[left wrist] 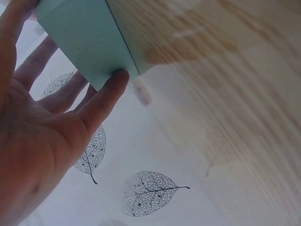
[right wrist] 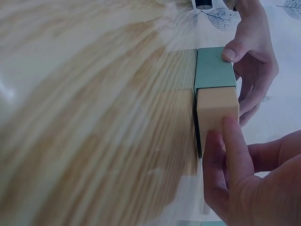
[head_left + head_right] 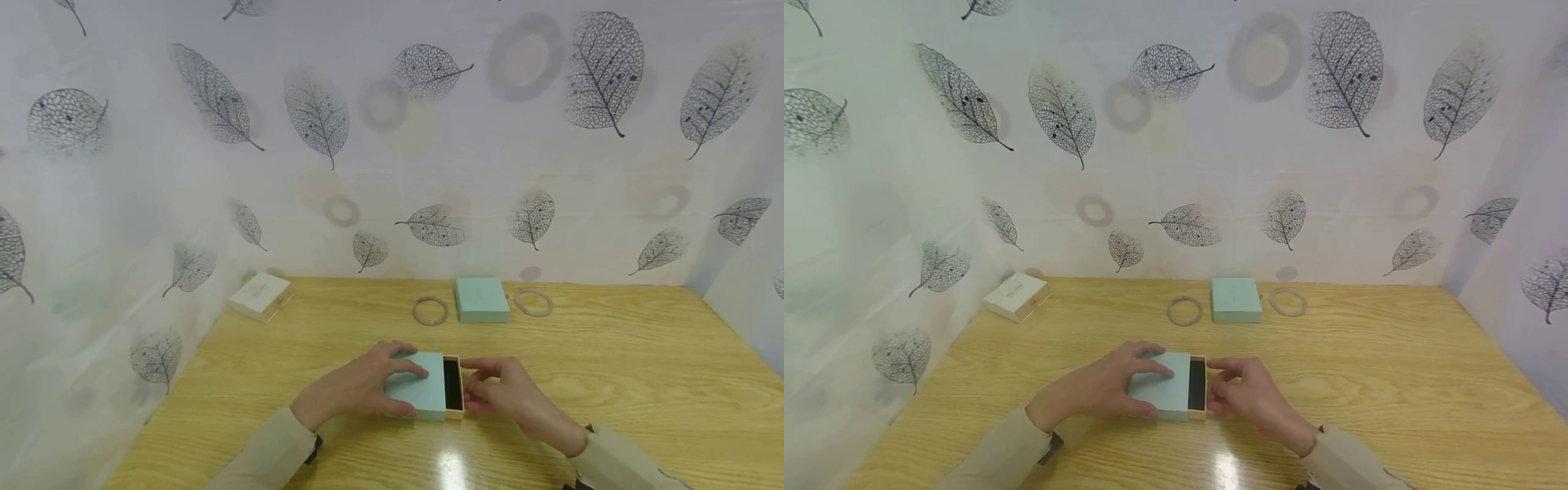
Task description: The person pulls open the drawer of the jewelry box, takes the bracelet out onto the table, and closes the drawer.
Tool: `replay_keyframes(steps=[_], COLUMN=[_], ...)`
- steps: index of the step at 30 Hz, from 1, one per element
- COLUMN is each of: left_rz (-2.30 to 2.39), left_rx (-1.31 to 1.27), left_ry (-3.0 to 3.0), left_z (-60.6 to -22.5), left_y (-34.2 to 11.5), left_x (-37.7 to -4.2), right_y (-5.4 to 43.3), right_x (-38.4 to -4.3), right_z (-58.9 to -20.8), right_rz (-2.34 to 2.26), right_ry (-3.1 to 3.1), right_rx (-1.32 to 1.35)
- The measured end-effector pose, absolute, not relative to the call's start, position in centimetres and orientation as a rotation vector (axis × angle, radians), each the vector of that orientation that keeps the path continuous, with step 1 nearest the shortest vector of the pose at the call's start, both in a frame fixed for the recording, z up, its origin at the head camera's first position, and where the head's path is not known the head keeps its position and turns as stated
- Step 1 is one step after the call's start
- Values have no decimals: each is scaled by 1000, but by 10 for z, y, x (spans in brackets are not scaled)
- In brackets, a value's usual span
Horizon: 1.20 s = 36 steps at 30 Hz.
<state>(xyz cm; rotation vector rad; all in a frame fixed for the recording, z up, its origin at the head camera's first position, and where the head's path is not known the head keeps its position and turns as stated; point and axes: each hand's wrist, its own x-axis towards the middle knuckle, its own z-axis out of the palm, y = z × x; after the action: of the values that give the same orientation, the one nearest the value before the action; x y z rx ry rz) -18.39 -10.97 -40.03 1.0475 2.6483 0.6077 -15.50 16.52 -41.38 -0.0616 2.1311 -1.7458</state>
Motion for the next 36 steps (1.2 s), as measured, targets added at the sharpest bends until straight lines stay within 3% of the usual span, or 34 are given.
replay_keyframes(steps=[36], left_rz=[628], left_rx=[1034], left_ry=[2640], left_z=[-400], left_y=[-110], left_x=[-184], right_y=[155], right_x=[-158], right_z=[-416], right_rz=[-1781], right_ry=[2097], right_rx=[-85])
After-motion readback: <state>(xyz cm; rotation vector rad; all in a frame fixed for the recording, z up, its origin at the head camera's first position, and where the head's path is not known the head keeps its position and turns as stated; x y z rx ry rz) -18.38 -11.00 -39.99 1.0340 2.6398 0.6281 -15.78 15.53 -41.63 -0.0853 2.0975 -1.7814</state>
